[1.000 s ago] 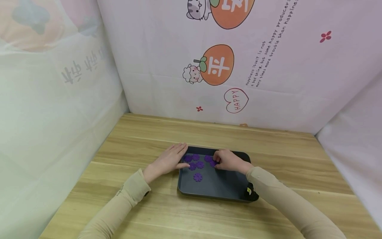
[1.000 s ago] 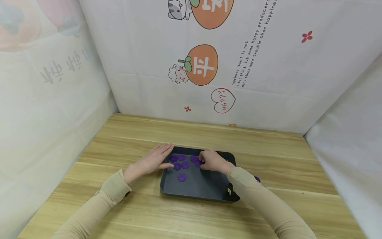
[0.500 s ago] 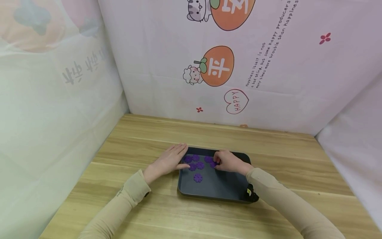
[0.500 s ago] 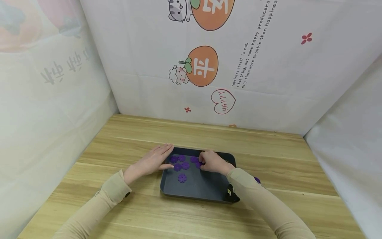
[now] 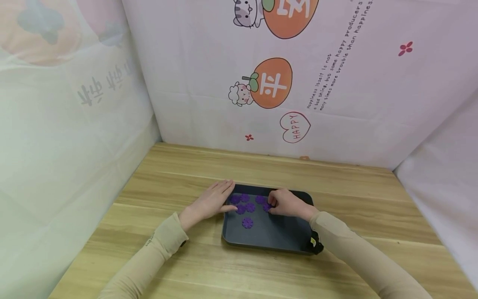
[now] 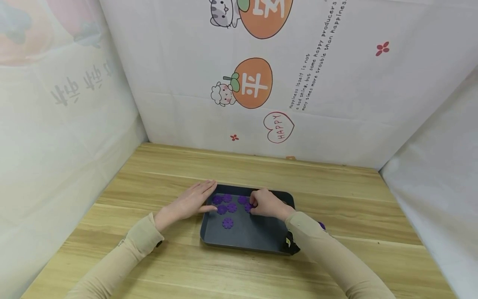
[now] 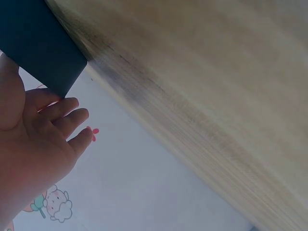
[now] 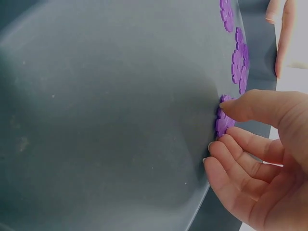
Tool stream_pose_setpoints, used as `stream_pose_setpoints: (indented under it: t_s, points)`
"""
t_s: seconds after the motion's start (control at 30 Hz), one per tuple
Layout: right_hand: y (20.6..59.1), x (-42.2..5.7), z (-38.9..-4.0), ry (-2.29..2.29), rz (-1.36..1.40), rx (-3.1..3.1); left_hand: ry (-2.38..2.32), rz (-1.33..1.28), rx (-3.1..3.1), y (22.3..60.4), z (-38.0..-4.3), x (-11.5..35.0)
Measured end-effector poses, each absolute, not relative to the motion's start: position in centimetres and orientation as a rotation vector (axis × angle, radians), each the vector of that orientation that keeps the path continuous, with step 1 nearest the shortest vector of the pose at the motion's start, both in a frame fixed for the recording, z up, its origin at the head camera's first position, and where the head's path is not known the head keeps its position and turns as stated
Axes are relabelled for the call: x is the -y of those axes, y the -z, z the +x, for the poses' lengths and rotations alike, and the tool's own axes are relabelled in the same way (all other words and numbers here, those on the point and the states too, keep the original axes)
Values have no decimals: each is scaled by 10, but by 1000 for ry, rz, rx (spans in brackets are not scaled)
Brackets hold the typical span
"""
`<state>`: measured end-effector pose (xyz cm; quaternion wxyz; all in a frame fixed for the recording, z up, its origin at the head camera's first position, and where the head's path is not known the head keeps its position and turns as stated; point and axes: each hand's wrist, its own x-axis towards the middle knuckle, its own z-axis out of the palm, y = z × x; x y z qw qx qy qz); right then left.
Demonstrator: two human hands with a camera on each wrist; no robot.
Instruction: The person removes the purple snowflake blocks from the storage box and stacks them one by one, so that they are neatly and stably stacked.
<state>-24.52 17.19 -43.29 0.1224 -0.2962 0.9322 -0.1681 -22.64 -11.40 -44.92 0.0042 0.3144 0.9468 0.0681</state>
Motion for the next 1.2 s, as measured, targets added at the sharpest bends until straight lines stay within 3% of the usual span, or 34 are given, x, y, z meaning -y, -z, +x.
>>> stream_pose_setpoints:
  t_s: [1.2]
  points:
    - [416,-211,-233,544,-846,-2781,-240,994,-2967,449,-224,114]
